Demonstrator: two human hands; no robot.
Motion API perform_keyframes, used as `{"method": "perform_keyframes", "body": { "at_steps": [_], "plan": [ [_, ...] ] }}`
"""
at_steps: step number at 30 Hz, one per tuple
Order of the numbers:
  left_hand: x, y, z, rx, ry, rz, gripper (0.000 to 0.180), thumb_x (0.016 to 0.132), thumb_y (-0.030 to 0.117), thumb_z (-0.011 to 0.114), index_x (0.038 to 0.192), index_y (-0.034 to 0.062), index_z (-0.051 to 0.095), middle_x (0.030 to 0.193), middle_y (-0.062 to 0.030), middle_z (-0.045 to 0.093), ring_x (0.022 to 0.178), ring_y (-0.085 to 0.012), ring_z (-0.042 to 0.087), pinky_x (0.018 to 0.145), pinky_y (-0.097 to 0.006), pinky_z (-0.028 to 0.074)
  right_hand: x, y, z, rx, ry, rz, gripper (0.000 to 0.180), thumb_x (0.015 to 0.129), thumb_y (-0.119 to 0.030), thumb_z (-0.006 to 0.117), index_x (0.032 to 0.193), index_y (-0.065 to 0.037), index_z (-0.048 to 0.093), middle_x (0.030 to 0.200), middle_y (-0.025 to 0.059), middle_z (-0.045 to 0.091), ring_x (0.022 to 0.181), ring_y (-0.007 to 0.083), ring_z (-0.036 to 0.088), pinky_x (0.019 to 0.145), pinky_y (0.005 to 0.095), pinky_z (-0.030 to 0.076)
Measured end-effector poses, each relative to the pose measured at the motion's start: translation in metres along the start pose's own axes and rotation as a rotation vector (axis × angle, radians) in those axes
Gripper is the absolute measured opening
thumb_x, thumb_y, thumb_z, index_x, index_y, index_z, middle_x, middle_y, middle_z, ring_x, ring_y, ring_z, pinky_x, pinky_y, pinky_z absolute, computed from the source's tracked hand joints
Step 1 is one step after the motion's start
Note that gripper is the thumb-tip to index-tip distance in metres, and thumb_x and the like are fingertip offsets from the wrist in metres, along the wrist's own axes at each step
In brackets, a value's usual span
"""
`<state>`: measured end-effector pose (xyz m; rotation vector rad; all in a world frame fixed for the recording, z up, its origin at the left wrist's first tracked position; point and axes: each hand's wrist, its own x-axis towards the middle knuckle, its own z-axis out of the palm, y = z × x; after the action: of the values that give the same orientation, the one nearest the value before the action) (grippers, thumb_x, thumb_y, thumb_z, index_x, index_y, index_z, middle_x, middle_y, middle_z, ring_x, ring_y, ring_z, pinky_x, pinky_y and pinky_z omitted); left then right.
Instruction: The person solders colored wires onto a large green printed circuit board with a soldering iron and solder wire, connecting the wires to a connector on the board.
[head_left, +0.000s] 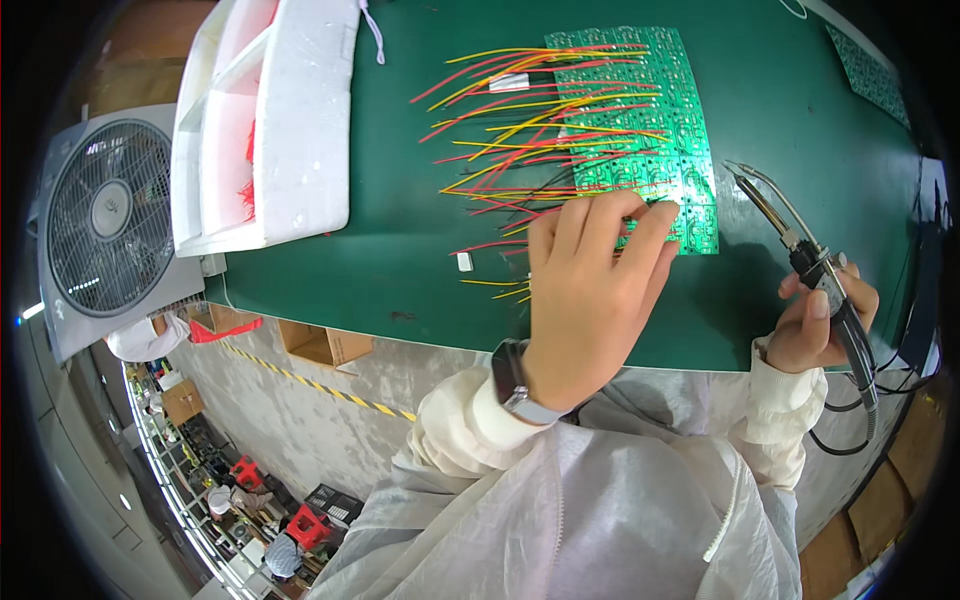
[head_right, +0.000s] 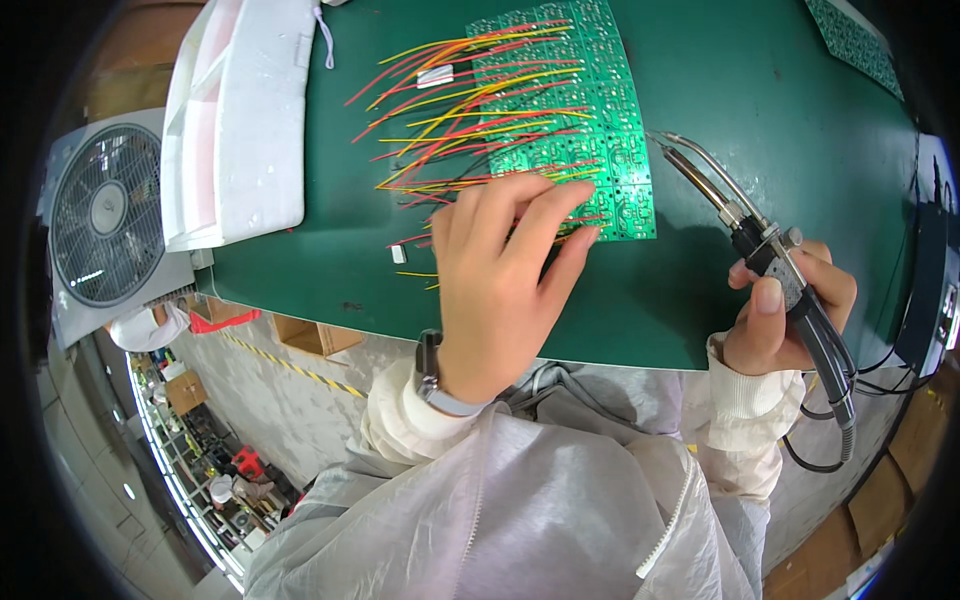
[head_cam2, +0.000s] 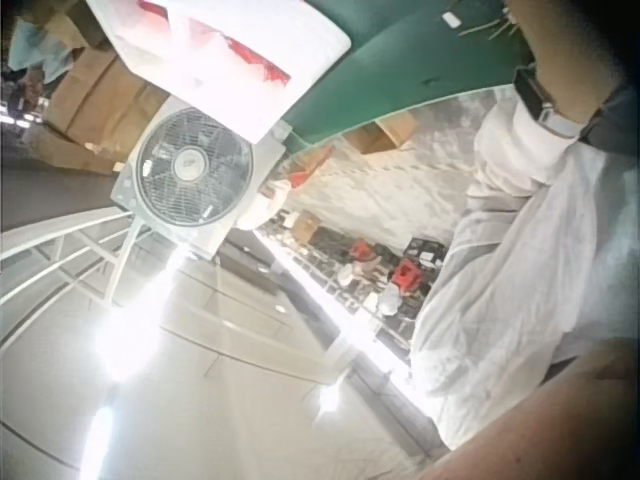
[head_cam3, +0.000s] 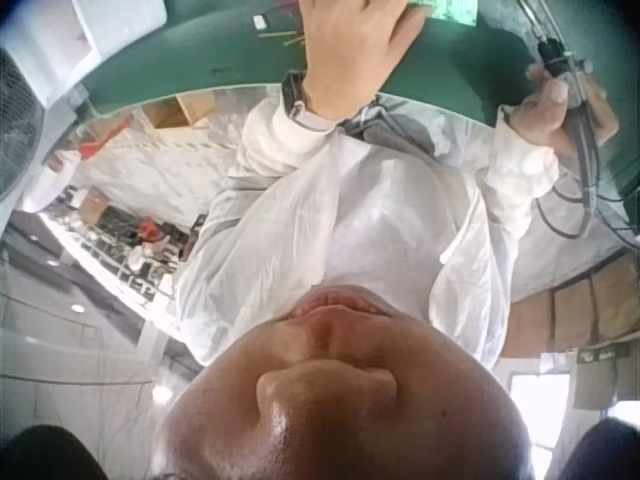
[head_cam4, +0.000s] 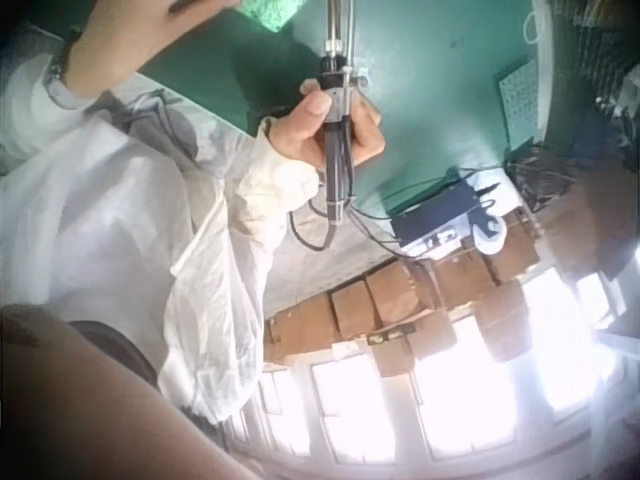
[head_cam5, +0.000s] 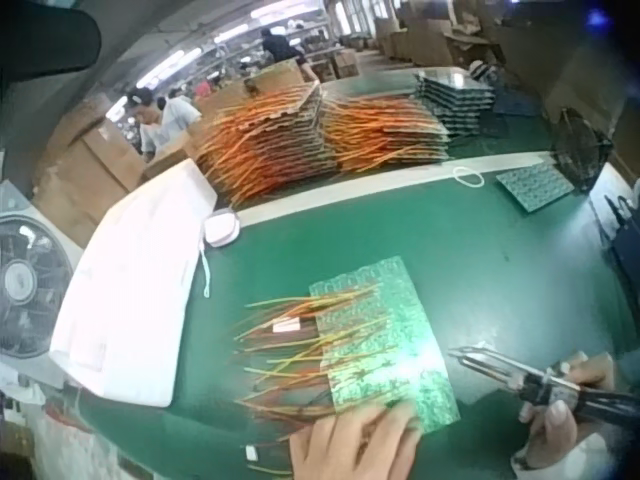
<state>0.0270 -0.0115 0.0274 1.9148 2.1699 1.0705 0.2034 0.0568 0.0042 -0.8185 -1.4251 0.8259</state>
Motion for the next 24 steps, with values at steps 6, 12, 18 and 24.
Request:
{"method": "perform_keyframes", "body": {
  "at_steps": [6, 12, 18, 24],
  "plan": [
    [0.028, -0.044, -0.090, 0.119, 0.268, -0.065, 0.022, 0.075, 0.007, 0.064, 0.098, 0.0075, 0.061, 0.080, -0.0058, 0.058, 0.074, -0.0187, 0.054, 0.069, -0.029, 0.043, 0.002, 0.004, -0.005, 0.003, 0.044, -0.011, 0.029, 0.075, -0.022, 0.064, 0.087, -0.001, 0.046, 0.064, 0.0116, 0.053, 0.048, 0.0153, 0.050, 0.049, 0.0241, 0.043],
    [0.092, -0.190, -0.198, 0.518, -0.015, -0.198, 0.021, 0.082, 0.018, 0.057, 0.097, 0.0022, 0.060, 0.081, -0.0088, 0.062, 0.070, -0.0172, 0.058, 0.063, -0.028, 0.046, 0.002, 0.000, -0.002, -0.015, 0.036, -0.023, 0.028, 0.076, -0.020, 0.064, 0.088, -0.001, 0.047, 0.064, 0.0101, 0.053, 0.049, 0.0146, 0.050, 0.060, 0.0278, 0.045],
    [0.108, -0.276, -0.196, 0.396, -0.333, -0.402, 0.011, 0.074, 0.009, 0.063, 0.077, -0.0011, 0.060, 0.070, -0.0102, 0.063, 0.063, -0.0164, 0.058, 0.061, -0.026, 0.045, 0.005, 0.003, -0.003, -0.038, 0.018, -0.031, 0.025, 0.078, -0.016, 0.063, 0.089, 0.000, 0.047, 0.067, 0.0104, 0.053, 0.050, 0.0138, 0.051, 0.054, 0.0254, 0.045],
    [0.107, -0.266, -0.205, 0.304, -0.229, -0.437, 0.014, 0.074, 0.013, 0.065, 0.078, -0.0008, 0.065, 0.070, -0.0084, 0.064, 0.061, -0.0131, 0.057, 0.060, -0.025, 0.044, 0.005, 0.002, 0.000, -0.014, 0.035, 0.022, 0.025, 0.079, -0.016, 0.063, 0.089, 0.000, 0.047, 0.069, 0.0106, 0.053, 0.052, 0.0136, 0.052, 0.049, 0.0232, 0.044]
  ]
}}
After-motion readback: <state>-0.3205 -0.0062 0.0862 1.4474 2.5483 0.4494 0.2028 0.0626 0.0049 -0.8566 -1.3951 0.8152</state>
